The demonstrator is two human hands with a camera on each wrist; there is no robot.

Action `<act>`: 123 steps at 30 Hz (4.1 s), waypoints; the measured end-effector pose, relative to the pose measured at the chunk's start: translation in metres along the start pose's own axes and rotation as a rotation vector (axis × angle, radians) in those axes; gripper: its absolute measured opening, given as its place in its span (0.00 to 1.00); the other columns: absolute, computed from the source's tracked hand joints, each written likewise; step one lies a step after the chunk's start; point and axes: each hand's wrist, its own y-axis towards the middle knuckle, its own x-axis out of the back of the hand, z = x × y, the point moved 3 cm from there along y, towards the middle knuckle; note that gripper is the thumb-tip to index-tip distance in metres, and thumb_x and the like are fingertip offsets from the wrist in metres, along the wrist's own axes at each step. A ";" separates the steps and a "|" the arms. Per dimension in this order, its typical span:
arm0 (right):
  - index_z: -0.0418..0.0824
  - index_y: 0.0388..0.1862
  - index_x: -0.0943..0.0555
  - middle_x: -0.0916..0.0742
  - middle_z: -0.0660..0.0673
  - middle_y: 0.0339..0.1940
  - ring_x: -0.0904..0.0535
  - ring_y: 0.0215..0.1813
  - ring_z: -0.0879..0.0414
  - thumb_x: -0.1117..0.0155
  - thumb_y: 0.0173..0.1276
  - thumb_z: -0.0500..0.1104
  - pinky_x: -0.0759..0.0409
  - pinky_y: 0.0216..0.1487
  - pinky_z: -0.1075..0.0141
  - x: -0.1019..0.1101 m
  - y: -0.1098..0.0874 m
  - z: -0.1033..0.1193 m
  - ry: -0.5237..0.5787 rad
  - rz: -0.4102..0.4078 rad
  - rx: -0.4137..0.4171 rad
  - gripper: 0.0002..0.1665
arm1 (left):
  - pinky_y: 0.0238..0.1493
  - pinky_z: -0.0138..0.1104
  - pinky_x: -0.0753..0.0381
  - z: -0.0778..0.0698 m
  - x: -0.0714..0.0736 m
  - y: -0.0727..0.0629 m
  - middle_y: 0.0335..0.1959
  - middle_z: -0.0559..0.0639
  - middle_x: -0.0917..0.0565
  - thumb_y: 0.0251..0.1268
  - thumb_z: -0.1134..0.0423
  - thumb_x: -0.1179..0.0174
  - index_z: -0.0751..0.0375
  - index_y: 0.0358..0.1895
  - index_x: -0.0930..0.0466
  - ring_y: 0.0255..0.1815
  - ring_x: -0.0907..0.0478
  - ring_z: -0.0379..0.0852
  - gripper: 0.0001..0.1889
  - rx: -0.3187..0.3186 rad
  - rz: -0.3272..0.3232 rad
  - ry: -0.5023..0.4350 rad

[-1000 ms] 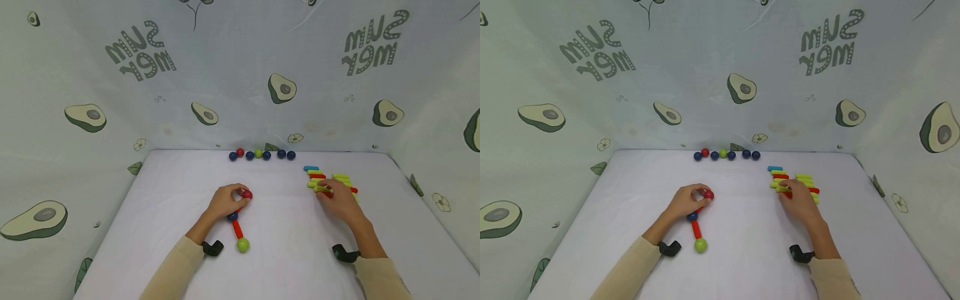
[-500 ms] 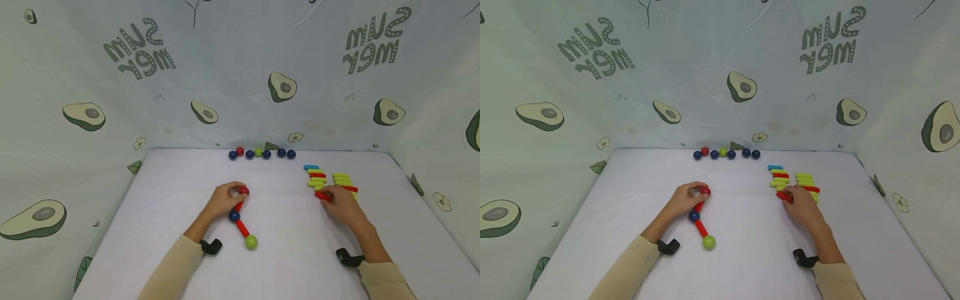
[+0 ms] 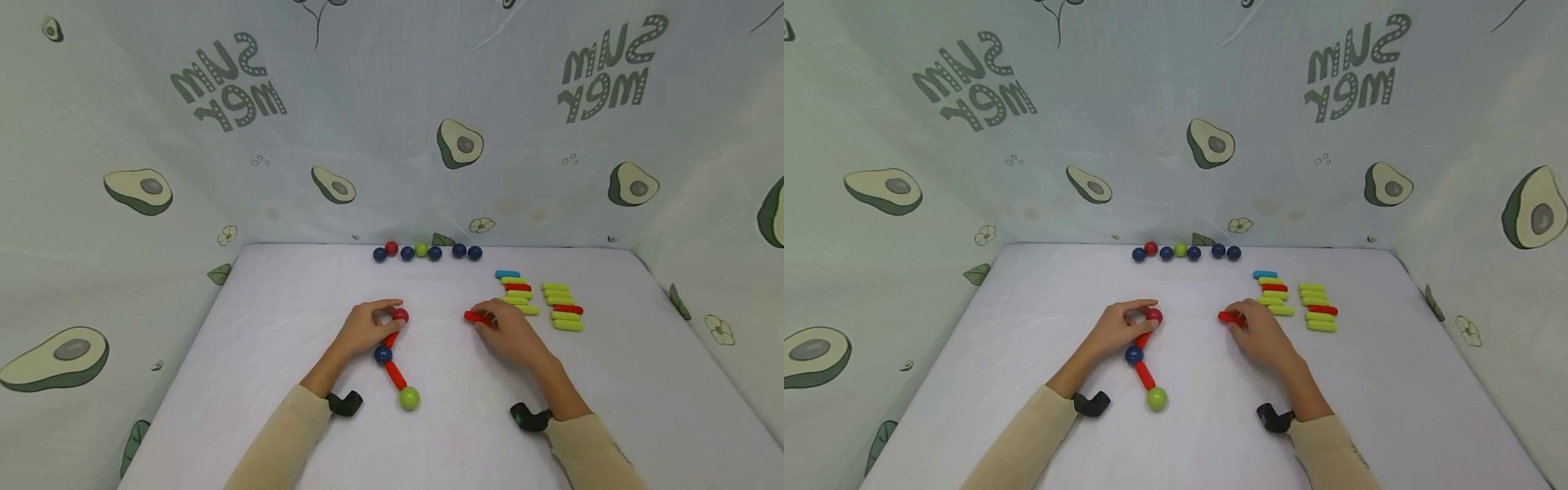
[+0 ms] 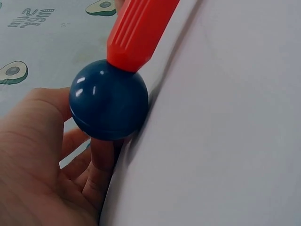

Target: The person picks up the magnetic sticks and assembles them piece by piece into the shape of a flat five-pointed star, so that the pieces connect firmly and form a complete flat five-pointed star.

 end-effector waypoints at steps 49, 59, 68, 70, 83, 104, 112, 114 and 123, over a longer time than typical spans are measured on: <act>0.40 0.51 0.14 0.12 0.45 0.46 0.18 0.47 0.54 0.33 0.71 0.34 0.17 0.55 0.56 -0.060 0.045 0.078 0.158 0.058 0.195 0.11 | 0.46 0.35 0.23 -0.005 -0.007 0.004 0.48 0.47 0.15 0.65 0.49 0.33 0.49 0.56 0.13 0.46 0.26 0.43 0.18 -0.128 -0.015 0.252; 0.38 0.58 0.18 0.14 0.41 0.52 0.19 0.49 0.49 0.35 0.74 0.38 0.16 0.54 0.55 -0.043 0.083 0.059 0.119 -0.031 0.120 0.16 | 0.43 0.34 0.28 -0.011 -0.009 0.002 0.46 0.48 0.15 0.69 0.54 0.35 0.53 0.54 0.15 0.43 0.27 0.44 0.14 -0.126 -0.008 0.223; 0.37 0.75 0.32 0.25 0.35 0.69 0.22 0.56 0.44 0.38 0.76 0.40 0.19 0.59 0.50 -0.027 0.127 0.031 0.093 -0.039 0.003 0.31 | 0.46 0.35 0.24 -0.009 -0.008 -0.001 0.49 0.47 0.14 0.69 0.54 0.34 0.51 0.54 0.14 0.46 0.25 0.44 0.14 -0.115 -0.009 0.166; 0.38 0.78 0.35 0.28 0.36 0.73 0.23 0.56 0.45 0.39 0.76 0.40 0.20 0.60 0.51 -0.028 0.133 0.027 0.088 -0.021 -0.018 0.34 | 0.46 0.35 0.24 -0.009 -0.009 -0.002 0.48 0.47 0.14 0.69 0.53 0.34 0.51 0.53 0.15 0.46 0.25 0.43 0.14 -0.111 -0.008 0.164; 0.37 0.71 0.32 0.23 0.36 0.62 0.26 0.50 0.45 0.38 0.75 0.42 0.23 0.55 0.52 -0.033 0.141 0.020 0.065 0.006 -0.030 0.29 | 0.43 0.33 0.25 -0.009 -0.013 -0.001 0.44 0.44 0.14 0.67 0.53 0.34 0.50 0.51 0.14 0.43 0.25 0.41 0.13 -0.125 0.002 0.142; 0.42 0.60 0.26 0.17 0.40 0.58 0.19 0.54 0.48 0.29 0.69 0.40 0.17 0.60 0.52 -0.033 0.042 0.039 0.218 0.132 -0.027 0.23 | 0.39 0.34 0.27 -0.006 -0.008 0.001 0.43 0.45 0.14 0.67 0.52 0.33 0.45 0.54 0.11 0.42 0.27 0.42 0.15 -0.118 0.014 0.174; 0.43 0.58 0.23 0.15 0.43 0.54 0.20 0.50 0.51 0.28 0.69 0.41 0.18 0.56 0.55 -0.043 0.032 0.051 0.246 0.134 0.028 0.21 | 0.41 0.33 0.26 -0.007 -0.009 0.001 0.46 0.44 0.12 0.67 0.50 0.34 0.45 0.54 0.11 0.42 0.27 0.41 0.15 -0.149 0.018 0.198; 0.42 0.59 0.23 0.15 0.43 0.55 0.20 0.50 0.51 0.29 0.69 0.40 0.18 0.56 0.55 -0.044 0.031 0.054 0.250 0.132 0.036 0.21 | 0.41 0.33 0.27 -0.007 -0.008 0.001 0.45 0.44 0.12 0.67 0.50 0.34 0.46 0.54 0.11 0.41 0.27 0.41 0.15 -0.159 0.017 0.197; 0.43 0.61 0.23 0.14 0.43 0.56 0.19 0.49 0.52 0.30 0.70 0.38 0.17 0.56 0.55 -0.050 0.029 0.059 0.263 0.113 0.062 0.22 | 0.54 0.38 0.23 -0.008 -0.010 0.002 0.54 0.43 0.14 0.69 0.48 0.35 0.43 0.64 0.17 0.51 0.23 0.41 0.21 -0.151 0.052 0.154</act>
